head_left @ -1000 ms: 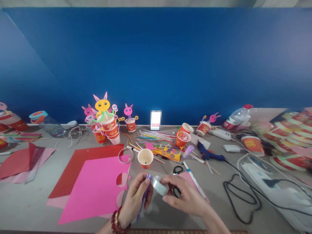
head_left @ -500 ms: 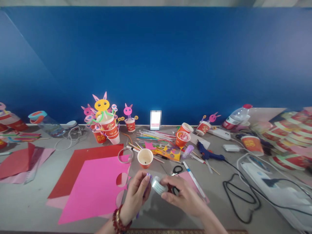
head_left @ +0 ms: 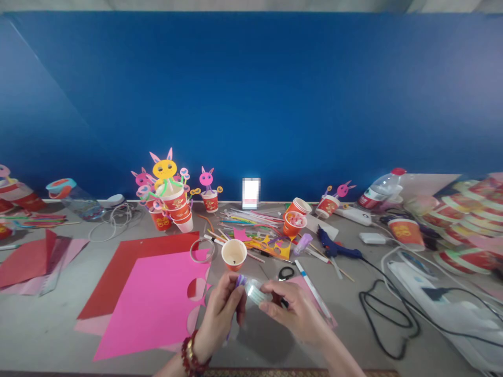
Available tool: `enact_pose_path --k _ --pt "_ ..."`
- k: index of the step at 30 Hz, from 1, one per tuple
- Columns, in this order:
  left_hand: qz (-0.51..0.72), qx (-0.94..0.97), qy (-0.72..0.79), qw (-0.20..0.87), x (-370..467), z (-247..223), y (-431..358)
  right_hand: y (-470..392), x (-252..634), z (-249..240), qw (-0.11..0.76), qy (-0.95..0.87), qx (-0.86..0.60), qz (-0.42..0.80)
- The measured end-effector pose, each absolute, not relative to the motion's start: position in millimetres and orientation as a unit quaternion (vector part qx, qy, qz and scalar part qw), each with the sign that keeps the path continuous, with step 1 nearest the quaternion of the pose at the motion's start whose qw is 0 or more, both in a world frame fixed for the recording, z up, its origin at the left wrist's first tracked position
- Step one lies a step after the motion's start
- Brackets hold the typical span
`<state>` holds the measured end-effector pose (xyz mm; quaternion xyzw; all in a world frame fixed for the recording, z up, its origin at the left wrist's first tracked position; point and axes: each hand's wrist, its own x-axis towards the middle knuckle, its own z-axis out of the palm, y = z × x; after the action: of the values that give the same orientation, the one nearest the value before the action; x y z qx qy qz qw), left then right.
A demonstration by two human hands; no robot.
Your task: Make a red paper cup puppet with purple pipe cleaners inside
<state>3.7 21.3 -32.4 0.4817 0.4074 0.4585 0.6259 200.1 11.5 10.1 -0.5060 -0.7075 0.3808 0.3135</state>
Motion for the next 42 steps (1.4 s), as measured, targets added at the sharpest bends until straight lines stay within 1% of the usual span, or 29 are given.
enact_pose_path --k 3,5,11,13,19,22,32,42 --pt "0.465 0.543 0.425 0.555 4 -41 24 9 196 10 0.317 -0.703 -0.519 0.367" --pt "0.468 0.566 0.426 0.529 2 -47 27 7 193 9 0.333 -0.696 -0.522 0.363" --pt "0.484 0.559 0.437 0.512 0 -55 34 -2 180 8 0.356 -0.695 -0.512 0.359" --pt "0.493 0.544 0.434 0.522 1 -53 33 -3 178 8 0.361 -0.693 -0.512 0.357" --pt "0.492 0.464 0.417 0.607 1 -41 28 -2 178 7 0.369 -0.673 -0.515 0.382" --pt "0.492 0.447 0.407 0.626 0 -37 27 0 180 6 0.367 -0.664 -0.519 0.394" --pt "0.483 0.423 0.393 0.658 2 -23 27 3 182 6 0.360 -0.661 -0.531 0.388" --pt "0.475 0.426 0.389 0.665 0 -24 26 2 183 10 0.368 -0.669 -0.530 0.369"
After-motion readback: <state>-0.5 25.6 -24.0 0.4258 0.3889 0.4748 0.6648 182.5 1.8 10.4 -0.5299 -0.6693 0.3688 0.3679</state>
